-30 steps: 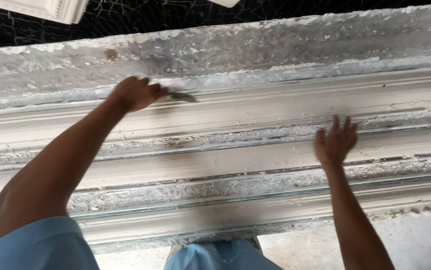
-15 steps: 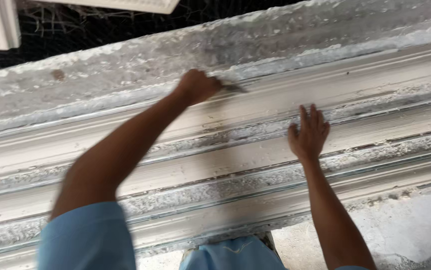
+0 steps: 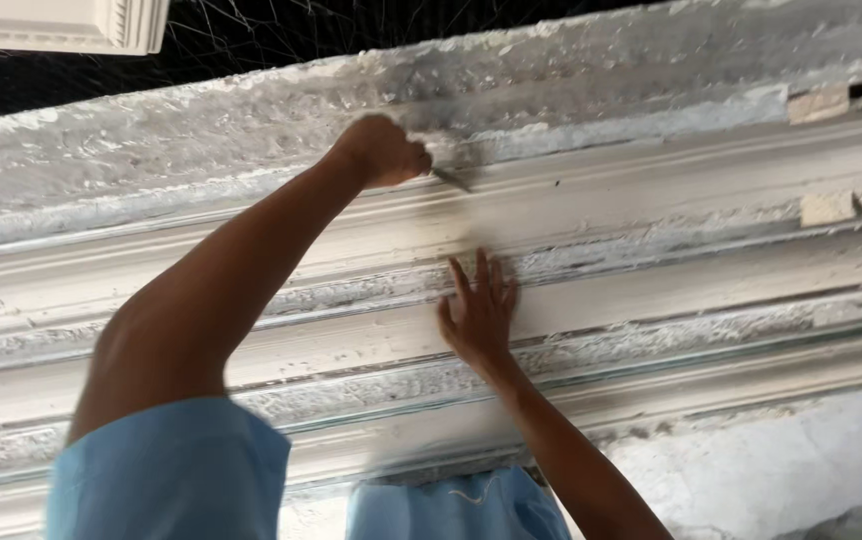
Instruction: The person scrapes dried plaster residue off decorative cornice moldings laid on a work table, using a small handheld scraper and running a brush along the profiles. They work through several molding pieces one at a time, repositioning each to clean its grooved surfaces.
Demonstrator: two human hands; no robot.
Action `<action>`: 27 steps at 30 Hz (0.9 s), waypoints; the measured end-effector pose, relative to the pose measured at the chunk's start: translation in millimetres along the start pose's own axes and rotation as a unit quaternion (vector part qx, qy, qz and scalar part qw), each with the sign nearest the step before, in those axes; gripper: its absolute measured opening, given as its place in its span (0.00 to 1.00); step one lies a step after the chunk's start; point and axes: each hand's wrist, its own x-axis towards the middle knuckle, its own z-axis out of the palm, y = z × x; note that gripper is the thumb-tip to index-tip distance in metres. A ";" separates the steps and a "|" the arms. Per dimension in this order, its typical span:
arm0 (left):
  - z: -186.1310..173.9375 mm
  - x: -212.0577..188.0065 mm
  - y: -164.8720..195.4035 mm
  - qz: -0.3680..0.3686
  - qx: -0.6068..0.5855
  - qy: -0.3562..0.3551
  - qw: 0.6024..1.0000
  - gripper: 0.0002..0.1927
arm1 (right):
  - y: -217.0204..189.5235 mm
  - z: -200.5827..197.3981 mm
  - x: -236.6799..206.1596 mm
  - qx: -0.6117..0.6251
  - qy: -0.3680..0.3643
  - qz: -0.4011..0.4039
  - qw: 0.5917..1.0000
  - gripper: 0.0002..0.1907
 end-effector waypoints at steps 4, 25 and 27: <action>16.0 -65.1 -0.4 -0.094 -0.087 -0.181 0.975 0.16 | 132.8 -62.9 25.2 0.013 0.044 0.037 0.998 0.27; 4.7 -33.2 18.1 0.007 -0.005 0.177 0.984 0.17 | 284.5 -92.8 48.9 -0.093 0.069 0.087 0.989 0.39; -5.1 -5.4 28.9 0.004 -0.031 0.169 0.985 0.18 | 284.3 -92.4 48.8 -0.096 0.074 0.088 0.989 0.39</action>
